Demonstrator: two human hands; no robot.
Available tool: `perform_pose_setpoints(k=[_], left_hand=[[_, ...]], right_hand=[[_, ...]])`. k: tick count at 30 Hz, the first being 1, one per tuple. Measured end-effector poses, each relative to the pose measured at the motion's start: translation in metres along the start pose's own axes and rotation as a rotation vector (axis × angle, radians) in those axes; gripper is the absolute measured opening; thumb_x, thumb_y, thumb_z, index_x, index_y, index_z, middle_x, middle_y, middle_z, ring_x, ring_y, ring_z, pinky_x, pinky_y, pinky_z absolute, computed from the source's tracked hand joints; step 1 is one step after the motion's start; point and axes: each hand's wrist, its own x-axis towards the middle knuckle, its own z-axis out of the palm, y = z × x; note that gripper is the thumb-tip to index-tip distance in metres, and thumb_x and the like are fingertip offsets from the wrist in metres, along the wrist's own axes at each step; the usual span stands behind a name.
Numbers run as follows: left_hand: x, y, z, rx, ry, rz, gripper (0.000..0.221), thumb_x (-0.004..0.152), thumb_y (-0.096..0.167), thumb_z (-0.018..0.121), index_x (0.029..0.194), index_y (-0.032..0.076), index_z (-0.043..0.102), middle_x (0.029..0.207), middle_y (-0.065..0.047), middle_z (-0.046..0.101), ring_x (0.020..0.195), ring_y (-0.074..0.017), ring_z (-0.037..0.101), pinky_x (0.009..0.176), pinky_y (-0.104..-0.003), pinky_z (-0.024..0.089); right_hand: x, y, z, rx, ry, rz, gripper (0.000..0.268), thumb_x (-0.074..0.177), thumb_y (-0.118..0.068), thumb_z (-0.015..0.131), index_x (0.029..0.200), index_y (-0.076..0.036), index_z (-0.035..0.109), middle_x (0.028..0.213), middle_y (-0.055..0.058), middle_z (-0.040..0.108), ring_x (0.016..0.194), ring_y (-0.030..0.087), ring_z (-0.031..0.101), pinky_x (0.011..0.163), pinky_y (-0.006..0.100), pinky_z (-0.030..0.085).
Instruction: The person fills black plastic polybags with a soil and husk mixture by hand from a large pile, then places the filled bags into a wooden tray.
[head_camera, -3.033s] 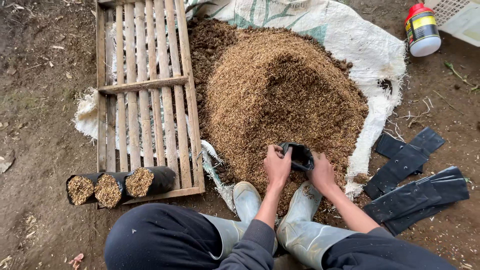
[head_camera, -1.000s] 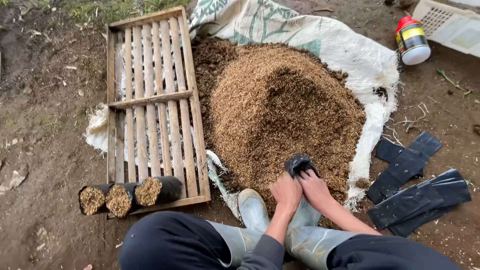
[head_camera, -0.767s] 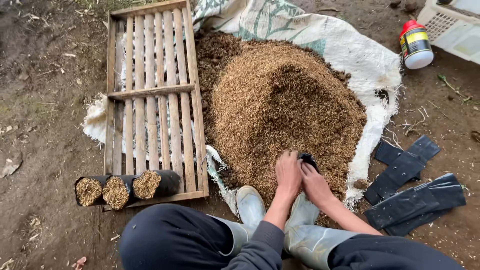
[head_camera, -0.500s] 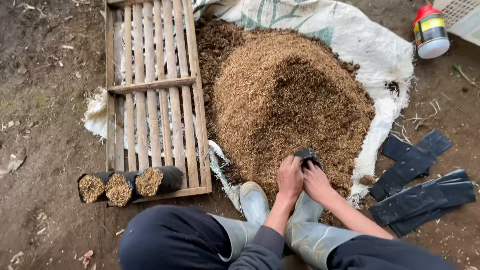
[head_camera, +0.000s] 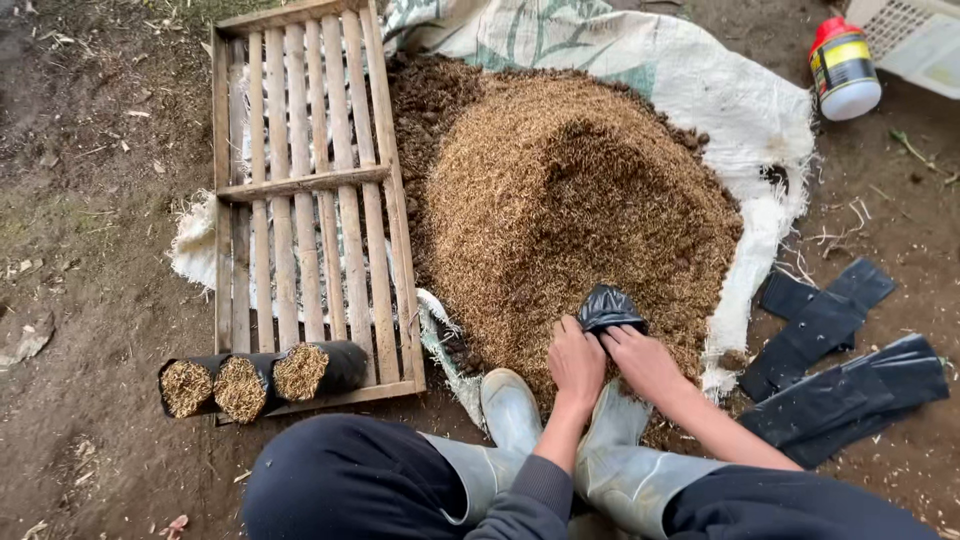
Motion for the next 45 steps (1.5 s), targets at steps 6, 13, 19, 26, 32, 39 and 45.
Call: perform_pose_setpoints(k=[6,13,19,26,32,39,45], left_hand=[[0.025,0.002,0.013,0.131,-0.081,0.215,0.008,0.090,0.014,0.058,0.092,0.007,0.061,0.081,-0.015,0.064,0.070,-0.0395,0.072,0.058,-0.049,0.058],[0.003,-0.025,0.036,0.249,0.049,0.377,0.014,0.091,0.024,0.052,0.079,0.018,0.054,0.065,-0.005,0.061,0.061,-0.0281,0.070,0.061,-0.042,0.053],[0.007,-0.001,0.020,-0.018,-0.009,0.242,0.007,0.090,0.014,0.058,0.087,0.008,0.054,0.079,-0.017,0.060,0.071,-0.0422,0.068,0.063,-0.050,0.055],[-0.013,-0.004,0.019,-0.198,-0.253,-0.346,0.020,0.089,0.020,0.056,0.102,0.006,0.049,0.103,-0.026,0.062,0.091,-0.0523,0.067,0.078,-0.060,0.054],[0.023,0.021,-0.001,-0.092,-0.228,0.115,0.053,0.078,0.006,0.071,0.127,0.004,0.050,0.115,-0.022,0.053,0.106,-0.0481,0.061,0.084,-0.055,0.054],[0.031,-0.007,0.045,-0.164,0.018,0.380,0.026,0.090,-0.002,0.060,0.107,0.012,0.073,0.097,-0.013,0.062,0.084,-0.0361,0.069,0.066,-0.041,0.059],[0.026,0.015,0.001,-0.554,0.005,-0.285,0.020,0.083,0.006,0.057,0.096,0.016,0.068,0.081,-0.008,0.072,0.079,-0.0295,0.074,0.071,-0.040,0.056]], right_hand=[[0.011,-0.011,-0.007,0.128,0.071,0.185,0.047,0.092,-0.004,0.050,0.139,-0.006,0.051,0.132,0.010,0.061,0.132,0.023,0.055,0.113,0.031,0.042],[0.023,-0.005,0.023,0.152,0.009,0.121,0.019,0.088,-0.014,0.061,0.101,-0.009,0.074,0.091,0.009,0.072,0.104,0.025,0.068,0.089,0.035,0.056],[0.026,0.002,-0.017,0.152,0.028,0.157,0.021,0.089,-0.013,0.058,0.102,-0.010,0.074,0.097,0.009,0.072,0.110,0.026,0.063,0.096,0.034,0.053],[0.007,-0.008,-0.032,-0.104,0.086,0.012,0.024,0.088,-0.009,0.058,0.109,-0.007,0.069,0.115,0.012,0.067,0.124,0.029,0.055,0.111,0.039,0.039],[0.005,-0.023,-0.092,-0.084,0.063,-0.066,0.025,0.085,-0.013,0.066,0.107,-0.007,0.074,0.122,0.012,0.068,0.128,0.029,0.054,0.117,0.042,0.035],[0.003,-0.019,-0.114,-0.027,0.102,-0.136,0.017,0.078,-0.006,0.071,0.094,-0.009,0.076,0.103,0.011,0.073,0.110,0.029,0.062,0.103,0.041,0.044],[-0.008,-0.004,-0.044,0.132,0.083,-0.007,0.029,0.093,-0.002,0.055,0.119,-0.008,0.065,0.129,0.009,0.065,0.129,0.021,0.059,0.107,0.028,0.048]])
